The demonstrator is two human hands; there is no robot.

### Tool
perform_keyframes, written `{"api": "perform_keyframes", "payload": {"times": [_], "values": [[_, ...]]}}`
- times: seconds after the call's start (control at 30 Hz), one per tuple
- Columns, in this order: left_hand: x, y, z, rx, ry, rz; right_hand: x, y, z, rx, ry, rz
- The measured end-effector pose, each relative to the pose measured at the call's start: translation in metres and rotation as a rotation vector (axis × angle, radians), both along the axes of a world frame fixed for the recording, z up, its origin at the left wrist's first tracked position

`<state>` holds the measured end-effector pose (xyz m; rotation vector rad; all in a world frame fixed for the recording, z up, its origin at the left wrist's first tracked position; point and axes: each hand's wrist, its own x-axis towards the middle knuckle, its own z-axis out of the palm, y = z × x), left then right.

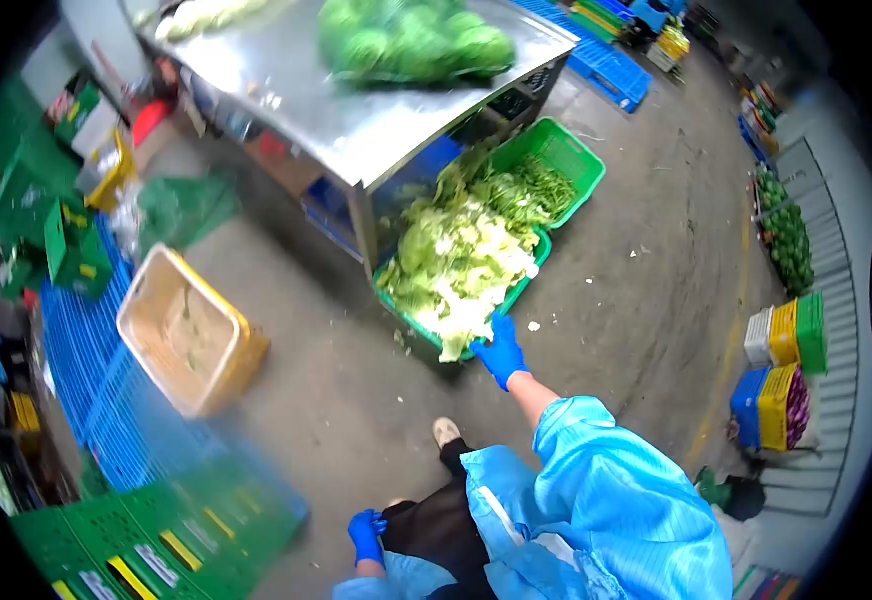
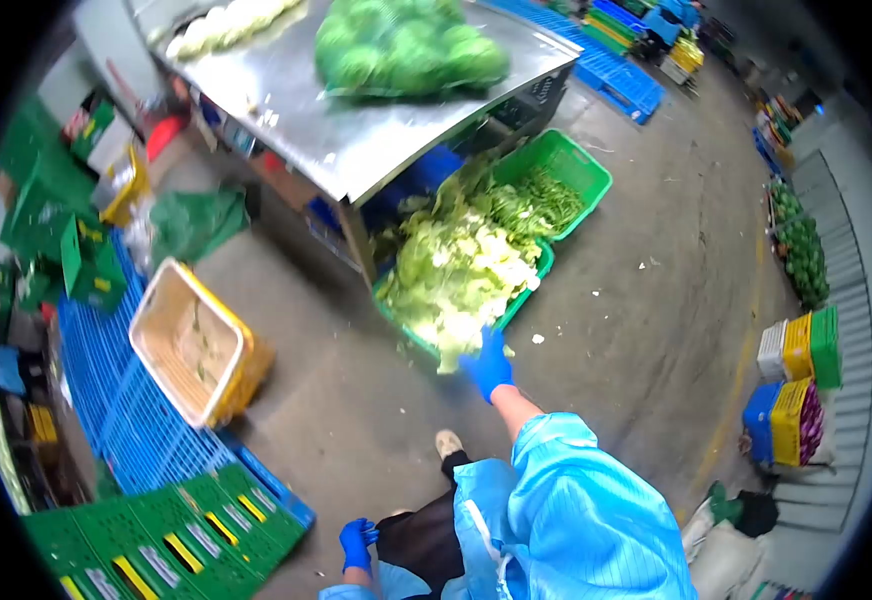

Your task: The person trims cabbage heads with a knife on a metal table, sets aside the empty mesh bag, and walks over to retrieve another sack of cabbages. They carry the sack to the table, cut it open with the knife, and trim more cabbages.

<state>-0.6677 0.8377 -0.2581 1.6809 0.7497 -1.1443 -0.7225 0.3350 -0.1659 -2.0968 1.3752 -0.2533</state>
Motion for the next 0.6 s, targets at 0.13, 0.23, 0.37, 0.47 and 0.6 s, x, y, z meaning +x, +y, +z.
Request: {"api": "perform_keyframes", "payload": {"times": [0.13, 0.23, 0.37, 0.47, 0.6], "values": [[0.081, -0.092, 0.023, -0.066, -0.082, -0.036, -0.024, -0.025, -0.023, 0.346, 0.1, 0.184], [0.127, -0.162, 0.044, -0.135, -0.129, -0.191, -0.051, -0.011, -0.008, 0.326, 0.078, 0.273], [0.201, -0.236, 0.041, -0.141, -0.274, -0.454, -0.095, 0.001, -0.048, 0.455, 0.47, 0.394], [0.27, -0.304, 0.06, -0.064, -0.823, -0.837, -0.112, 0.008, -0.019, 0.517, 0.424, 0.107], [0.371, -0.437, 0.162, -0.466, -1.312, -0.743, -0.116, 0.037, -0.025, 0.29, 0.553, 0.008]]}}
